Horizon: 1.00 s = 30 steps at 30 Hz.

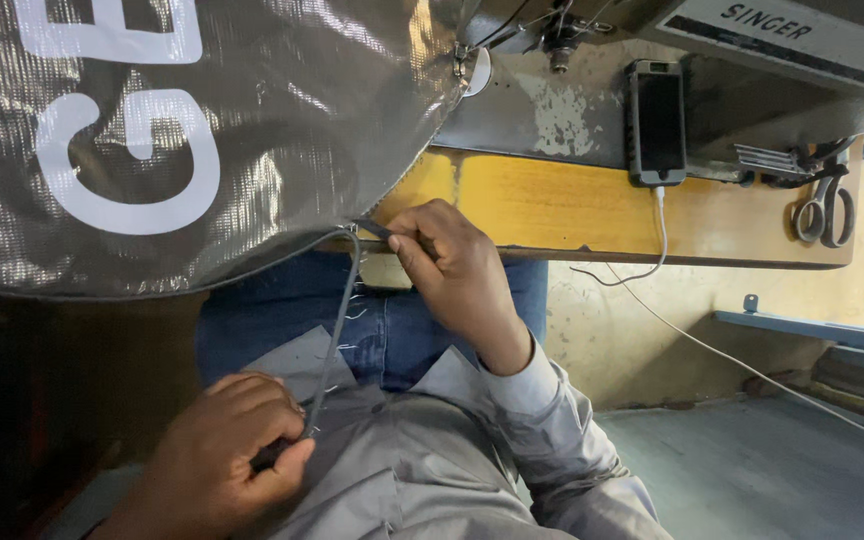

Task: The person uses a small blade to trim excess threads and fabric along the stitched edge of a large gray tarp laid on a sewing machine table. The person repeatedly pulls and cuts loose threads along the seam, working along the curved edge of the material.

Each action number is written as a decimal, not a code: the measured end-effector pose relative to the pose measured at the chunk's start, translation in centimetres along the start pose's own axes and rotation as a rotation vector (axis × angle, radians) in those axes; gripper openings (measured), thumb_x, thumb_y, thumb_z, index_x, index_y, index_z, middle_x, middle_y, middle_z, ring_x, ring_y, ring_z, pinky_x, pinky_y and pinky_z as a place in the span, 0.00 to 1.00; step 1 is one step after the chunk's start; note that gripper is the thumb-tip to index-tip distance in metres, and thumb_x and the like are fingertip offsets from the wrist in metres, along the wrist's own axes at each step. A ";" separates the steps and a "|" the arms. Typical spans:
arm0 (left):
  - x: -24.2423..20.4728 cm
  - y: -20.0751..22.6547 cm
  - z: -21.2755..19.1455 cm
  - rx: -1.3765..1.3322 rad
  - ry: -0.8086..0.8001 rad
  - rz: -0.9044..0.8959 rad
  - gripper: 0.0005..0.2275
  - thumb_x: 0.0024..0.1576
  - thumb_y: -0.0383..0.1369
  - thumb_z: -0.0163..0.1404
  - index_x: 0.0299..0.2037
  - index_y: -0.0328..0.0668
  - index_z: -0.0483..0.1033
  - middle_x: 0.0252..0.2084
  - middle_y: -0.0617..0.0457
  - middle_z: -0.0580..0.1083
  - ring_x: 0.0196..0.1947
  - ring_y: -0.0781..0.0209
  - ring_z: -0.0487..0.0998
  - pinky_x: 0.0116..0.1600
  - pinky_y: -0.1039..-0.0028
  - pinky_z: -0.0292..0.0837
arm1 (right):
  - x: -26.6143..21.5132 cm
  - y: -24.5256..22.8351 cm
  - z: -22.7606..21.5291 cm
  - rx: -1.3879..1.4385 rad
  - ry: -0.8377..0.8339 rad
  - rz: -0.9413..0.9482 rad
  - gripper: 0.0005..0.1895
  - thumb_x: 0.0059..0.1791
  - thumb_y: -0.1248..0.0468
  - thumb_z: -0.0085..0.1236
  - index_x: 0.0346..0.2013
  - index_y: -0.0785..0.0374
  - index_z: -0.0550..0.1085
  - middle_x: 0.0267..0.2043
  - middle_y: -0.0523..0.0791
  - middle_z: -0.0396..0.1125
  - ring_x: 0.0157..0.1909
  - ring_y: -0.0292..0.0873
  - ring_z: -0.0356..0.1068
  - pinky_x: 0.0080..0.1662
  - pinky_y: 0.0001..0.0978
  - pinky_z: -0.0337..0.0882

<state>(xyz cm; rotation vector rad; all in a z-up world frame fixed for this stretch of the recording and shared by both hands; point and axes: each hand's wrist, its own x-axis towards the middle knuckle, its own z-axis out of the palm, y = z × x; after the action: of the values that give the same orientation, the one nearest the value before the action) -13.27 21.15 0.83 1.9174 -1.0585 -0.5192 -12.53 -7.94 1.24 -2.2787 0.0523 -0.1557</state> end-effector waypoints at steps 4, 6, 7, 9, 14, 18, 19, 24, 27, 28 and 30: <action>-1.2 -0.6 -0.5 -0.010 0.001 -0.054 0.06 0.52 0.37 0.56 0.26 0.51 0.73 0.28 0.61 0.76 0.32 0.60 0.78 0.44 0.68 0.70 | 0.3 -0.9 0.8 0.062 0.043 -0.006 0.02 0.54 0.65 0.52 0.37 0.60 0.71 0.34 0.43 0.64 0.38 0.44 0.65 0.43 0.34 0.63; -1.4 -0.5 -0.7 0.046 0.021 -0.034 0.06 0.52 0.37 0.55 0.27 0.51 0.73 0.29 0.61 0.75 0.32 0.61 0.77 0.44 0.68 0.68 | 0.8 -1.4 1.2 0.094 0.039 -0.012 0.03 0.54 0.65 0.51 0.36 0.60 0.70 0.35 0.42 0.66 0.39 0.43 0.66 0.44 0.35 0.65; -1.7 -0.7 -0.5 0.046 0.026 -0.037 0.06 0.52 0.37 0.55 0.27 0.51 0.73 0.29 0.61 0.75 0.32 0.61 0.77 0.44 0.68 0.68 | 0.9 -1.6 1.3 0.095 0.034 -0.015 0.03 0.54 0.65 0.51 0.36 0.60 0.70 0.35 0.42 0.66 0.39 0.43 0.66 0.44 0.35 0.65; -2.2 -1.3 -0.3 0.032 -0.019 0.022 0.07 0.52 0.38 0.56 0.27 0.51 0.72 0.29 0.58 0.76 0.34 0.58 0.78 0.43 0.67 0.70 | 1.1 -2.0 1.6 0.094 0.056 -0.061 0.02 0.53 0.67 0.52 0.39 0.62 0.72 0.36 0.43 0.67 0.40 0.44 0.68 0.45 0.34 0.66; -2.7 -1.0 -0.5 0.025 0.008 0.005 0.07 0.50 0.35 0.57 0.26 0.50 0.71 0.26 0.59 0.73 0.30 0.60 0.76 0.44 0.69 0.71 | 0.4 -1.7 2.0 0.106 0.029 -0.057 0.02 0.54 0.67 0.50 0.38 0.62 0.71 0.38 0.44 0.67 0.42 0.44 0.67 0.47 0.34 0.66; -4.4 -1.8 -0.2 0.023 -0.001 0.032 0.06 0.53 0.38 0.55 0.29 0.50 0.73 0.27 0.58 0.73 0.30 0.58 0.75 0.44 0.66 0.72 | -0.8 -1.1 2.7 0.083 0.031 0.009 0.02 0.52 0.67 0.53 0.38 0.63 0.71 0.40 0.45 0.70 0.44 0.45 0.71 0.47 0.34 0.68; -4.7 -2.0 -0.1 0.024 0.000 0.029 0.06 0.53 0.38 0.55 0.29 0.50 0.73 0.27 0.58 0.73 0.30 0.58 0.75 0.44 0.66 0.72 | -0.8 -1.2 2.8 0.085 0.029 0.008 0.02 0.52 0.67 0.53 0.38 0.63 0.71 0.40 0.45 0.70 0.44 0.45 0.71 0.47 0.34 0.68; -5.7 -2.7 0.0 0.026 -0.003 -0.032 0.07 0.51 0.39 0.57 0.26 0.53 0.73 0.26 0.62 0.75 0.30 0.62 0.78 0.45 0.69 0.71 | 0.1 -2.2 3.2 0.072 0.071 -0.076 0.02 0.53 0.68 0.52 0.40 0.62 0.72 0.38 0.44 0.67 0.42 0.45 0.69 0.47 0.34 0.67; -5.7 -2.5 -0.2 0.040 0.032 -0.001 0.07 0.53 0.38 0.56 0.26 0.52 0.72 0.26 0.61 0.74 0.29 0.61 0.76 0.43 0.69 0.71 | 0.3 -3.0 3.5 0.048 0.086 -0.033 0.02 0.53 0.66 0.52 0.39 0.59 0.71 0.35 0.43 0.65 0.39 0.44 0.67 0.44 0.35 0.66; -5.6 -2.5 -0.2 0.041 0.036 -0.002 0.07 0.53 0.38 0.56 0.26 0.52 0.72 0.26 0.61 0.74 0.29 0.61 0.76 0.43 0.69 0.71 | 0.2 -2.9 3.6 0.048 0.083 -0.037 0.02 0.53 0.66 0.52 0.39 0.59 0.71 0.35 0.43 0.65 0.39 0.44 0.67 0.44 0.35 0.66; -5.6 -2.4 -0.4 0.053 0.017 -0.042 0.08 0.52 0.38 0.56 0.25 0.53 0.70 0.24 0.61 0.72 0.26 0.61 0.74 0.39 0.69 0.68 | -0.2 -2.9 3.8 0.011 0.123 -0.001 0.04 0.52 0.67 0.53 0.42 0.59 0.72 0.38 0.44 0.68 0.41 0.45 0.70 0.45 0.35 0.67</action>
<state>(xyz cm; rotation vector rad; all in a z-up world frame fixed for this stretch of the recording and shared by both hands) -14.98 26.68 -1.27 1.9905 -1.0328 -0.5018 -12.28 -3.15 0.91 -2.2561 0.1142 -0.2959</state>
